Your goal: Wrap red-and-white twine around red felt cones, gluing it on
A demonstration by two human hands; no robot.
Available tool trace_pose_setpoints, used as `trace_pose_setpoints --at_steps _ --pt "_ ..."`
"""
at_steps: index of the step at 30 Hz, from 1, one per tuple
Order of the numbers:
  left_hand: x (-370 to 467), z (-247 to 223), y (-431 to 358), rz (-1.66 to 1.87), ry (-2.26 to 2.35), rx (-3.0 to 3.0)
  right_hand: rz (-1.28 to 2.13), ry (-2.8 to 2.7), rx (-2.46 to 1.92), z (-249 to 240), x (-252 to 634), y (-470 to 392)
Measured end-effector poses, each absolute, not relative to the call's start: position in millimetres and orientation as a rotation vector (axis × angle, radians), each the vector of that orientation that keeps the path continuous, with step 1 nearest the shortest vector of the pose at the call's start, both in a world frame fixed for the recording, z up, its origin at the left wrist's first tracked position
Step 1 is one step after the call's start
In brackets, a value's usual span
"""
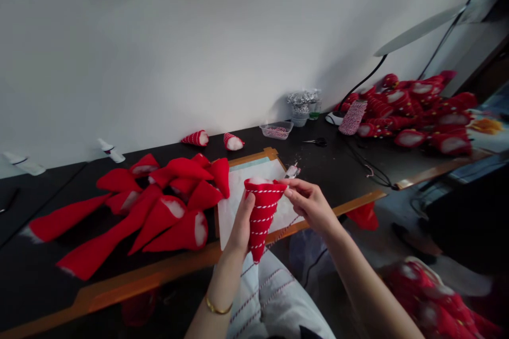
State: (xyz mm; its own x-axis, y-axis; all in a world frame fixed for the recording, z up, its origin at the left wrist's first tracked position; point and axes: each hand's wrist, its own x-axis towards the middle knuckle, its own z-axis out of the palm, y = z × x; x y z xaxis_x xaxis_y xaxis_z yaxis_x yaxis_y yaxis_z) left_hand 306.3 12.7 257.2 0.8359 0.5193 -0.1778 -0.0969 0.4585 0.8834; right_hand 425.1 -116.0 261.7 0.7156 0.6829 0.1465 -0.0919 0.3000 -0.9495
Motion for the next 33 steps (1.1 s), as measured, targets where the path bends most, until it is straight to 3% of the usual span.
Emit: trace_pose_setpoints --at_steps 4,10,15,24,33 --pt "307.3 254.2 15.7 0.295 0.487 0.987 0.434 -0.654 -1.268 262.3 424.1 -116.3" --pt "301.0 272.7 20.4 0.811 0.338 1.710 -0.038 -0.908 -1.560 273.6 414.6 -120.5" --pt "293.1 302.8 18.4 0.642 0.011 2.063 -0.192 -1.127 -1.574 280.6 399.0 -117.3" --pt "280.2 296.0 38.2 0.466 0.127 2.126 0.118 -0.945 -1.505 282.4 411.8 -134.5" --pt "272.9 286.1 46.3 0.584 0.034 1.911 0.408 -0.797 -1.357 284.4 421.8 -138.1"
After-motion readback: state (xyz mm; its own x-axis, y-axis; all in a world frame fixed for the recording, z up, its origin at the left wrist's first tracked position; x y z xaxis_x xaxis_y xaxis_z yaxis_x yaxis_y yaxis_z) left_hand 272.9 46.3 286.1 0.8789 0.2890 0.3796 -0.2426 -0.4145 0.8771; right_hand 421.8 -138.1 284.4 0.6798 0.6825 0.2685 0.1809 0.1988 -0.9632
